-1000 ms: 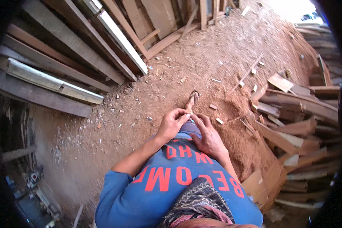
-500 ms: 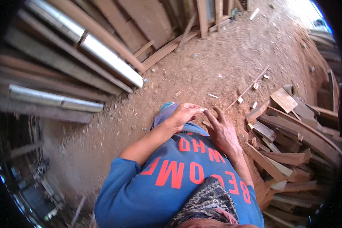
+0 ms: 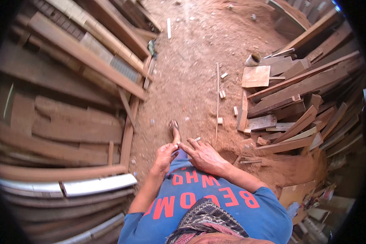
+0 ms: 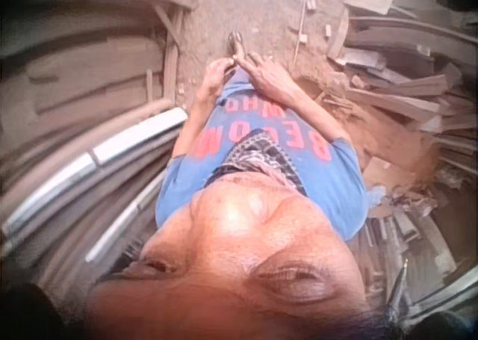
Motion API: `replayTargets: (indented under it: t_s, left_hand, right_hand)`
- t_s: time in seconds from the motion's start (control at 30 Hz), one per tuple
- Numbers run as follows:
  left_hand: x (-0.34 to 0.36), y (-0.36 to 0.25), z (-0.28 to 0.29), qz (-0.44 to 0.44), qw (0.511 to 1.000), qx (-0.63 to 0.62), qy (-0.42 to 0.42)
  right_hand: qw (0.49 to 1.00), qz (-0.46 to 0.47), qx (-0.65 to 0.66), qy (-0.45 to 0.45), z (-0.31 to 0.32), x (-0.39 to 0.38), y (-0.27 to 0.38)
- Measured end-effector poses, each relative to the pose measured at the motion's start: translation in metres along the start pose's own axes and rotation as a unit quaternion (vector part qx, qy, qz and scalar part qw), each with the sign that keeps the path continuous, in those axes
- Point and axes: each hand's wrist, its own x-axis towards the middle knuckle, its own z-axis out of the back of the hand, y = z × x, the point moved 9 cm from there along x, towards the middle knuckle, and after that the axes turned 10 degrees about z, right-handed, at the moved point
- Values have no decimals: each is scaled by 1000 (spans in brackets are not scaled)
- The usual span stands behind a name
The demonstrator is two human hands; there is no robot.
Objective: The person uses a screwdriver to tighten screws on a handheld power tool, likely a circular saw, while standing at a workbench. They manipulate the tool's casing and internal components, then place the tool down and walk away.
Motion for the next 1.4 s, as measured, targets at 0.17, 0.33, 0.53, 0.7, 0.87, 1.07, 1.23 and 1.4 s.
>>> replayTargets:
  t_s: [0.17,0.33,0.53,0.7,0.87,1.07,1.23,1.4]
  left_hand:
    - [90,-109,-35,-54,996,15,66]
    - [120,-235,-100,-134,971,166,104]
    - [173,-312,-154,-188,933,293,95]
    - [249,-358,-202,-207,914,337,93]
    - [327,-415,-271,-184,915,349,85]
    - [394,-512,-389,-201,919,329,87]
    - [431,-576,-494,-224,912,322,119]
    - [494,-612,-546,-58,958,135,246]
  right_hand:
    - [987,-55,138,-67,54,68,-73]
    - [913,-111,386,-68,110,124,-142]
    - [893,-109,409,-153,151,162,-214]
    - [889,-117,407,-172,185,187,-295]
    - [850,-132,476,-181,229,211,-405]
    - [863,-84,461,-189,357,238,-528]
    - [875,-101,436,-185,450,241,-612]
    - [905,-120,357,-196,515,263,-665]
